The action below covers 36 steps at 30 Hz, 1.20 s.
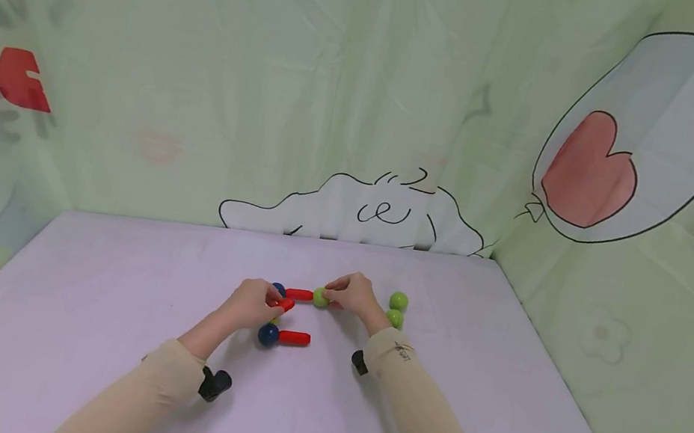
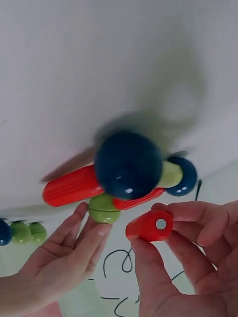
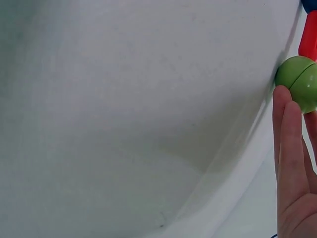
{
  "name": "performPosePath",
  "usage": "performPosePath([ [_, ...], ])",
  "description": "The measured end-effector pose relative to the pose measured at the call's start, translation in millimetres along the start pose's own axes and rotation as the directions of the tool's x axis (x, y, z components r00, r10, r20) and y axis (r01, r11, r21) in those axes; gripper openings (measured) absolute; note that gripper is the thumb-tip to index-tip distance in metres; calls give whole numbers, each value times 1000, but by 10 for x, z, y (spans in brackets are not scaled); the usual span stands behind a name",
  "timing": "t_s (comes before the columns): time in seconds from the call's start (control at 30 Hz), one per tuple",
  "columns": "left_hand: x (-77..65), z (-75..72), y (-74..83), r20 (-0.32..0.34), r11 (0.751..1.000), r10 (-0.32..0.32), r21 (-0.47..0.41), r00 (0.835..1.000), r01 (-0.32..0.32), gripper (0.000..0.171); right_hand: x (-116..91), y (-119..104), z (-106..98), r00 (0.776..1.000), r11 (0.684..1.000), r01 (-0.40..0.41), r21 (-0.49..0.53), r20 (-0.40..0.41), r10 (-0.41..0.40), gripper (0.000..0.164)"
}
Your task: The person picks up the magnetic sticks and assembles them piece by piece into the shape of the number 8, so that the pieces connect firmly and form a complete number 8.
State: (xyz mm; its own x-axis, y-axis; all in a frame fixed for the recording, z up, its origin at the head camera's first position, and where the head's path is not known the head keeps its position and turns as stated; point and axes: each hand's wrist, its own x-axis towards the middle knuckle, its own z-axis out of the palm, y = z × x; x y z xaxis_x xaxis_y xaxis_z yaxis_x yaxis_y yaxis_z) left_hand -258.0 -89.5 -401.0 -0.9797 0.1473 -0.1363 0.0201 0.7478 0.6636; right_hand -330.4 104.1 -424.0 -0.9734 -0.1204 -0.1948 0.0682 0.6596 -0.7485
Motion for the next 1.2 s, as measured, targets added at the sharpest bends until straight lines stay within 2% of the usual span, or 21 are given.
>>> performPosePath([
  [0.17,83,100,100,-35,998,-30,-56,999,28,27,-4,-14,1,1000,1000,-16,19,0,16,19],
  [0.33,127,208,160,-29,994,-75,-84,997,72,28,-5,-21,-1,1000,1000,-15,15,4,15,19],
  [0.43,152,272,182,-47,996,-72,-54,996,70,26,-3,-22,-5,1000,1000,-3,4,4,3,19],
  [0.6,209,380,204,-79,999,-31,16,996,33,27,-2,-23,-13,1000,1000,5,-5,-6,-5,18],
  [0.87,282,535,242,-90,994,-98,-63,991,93,31,-17,-17,-13,1000,1000,5,18,-4,-5,17],
  [1.03,305,581,258,-124,991,-107,-99,987,95,30,5,-8,2,1000,1000,3,26,3,-3,17],
  [1.2,310,608,290,-129,986,-116,-131,985,99,29,12,-10,-3,1000,999,-5,32,3,5,18],
])
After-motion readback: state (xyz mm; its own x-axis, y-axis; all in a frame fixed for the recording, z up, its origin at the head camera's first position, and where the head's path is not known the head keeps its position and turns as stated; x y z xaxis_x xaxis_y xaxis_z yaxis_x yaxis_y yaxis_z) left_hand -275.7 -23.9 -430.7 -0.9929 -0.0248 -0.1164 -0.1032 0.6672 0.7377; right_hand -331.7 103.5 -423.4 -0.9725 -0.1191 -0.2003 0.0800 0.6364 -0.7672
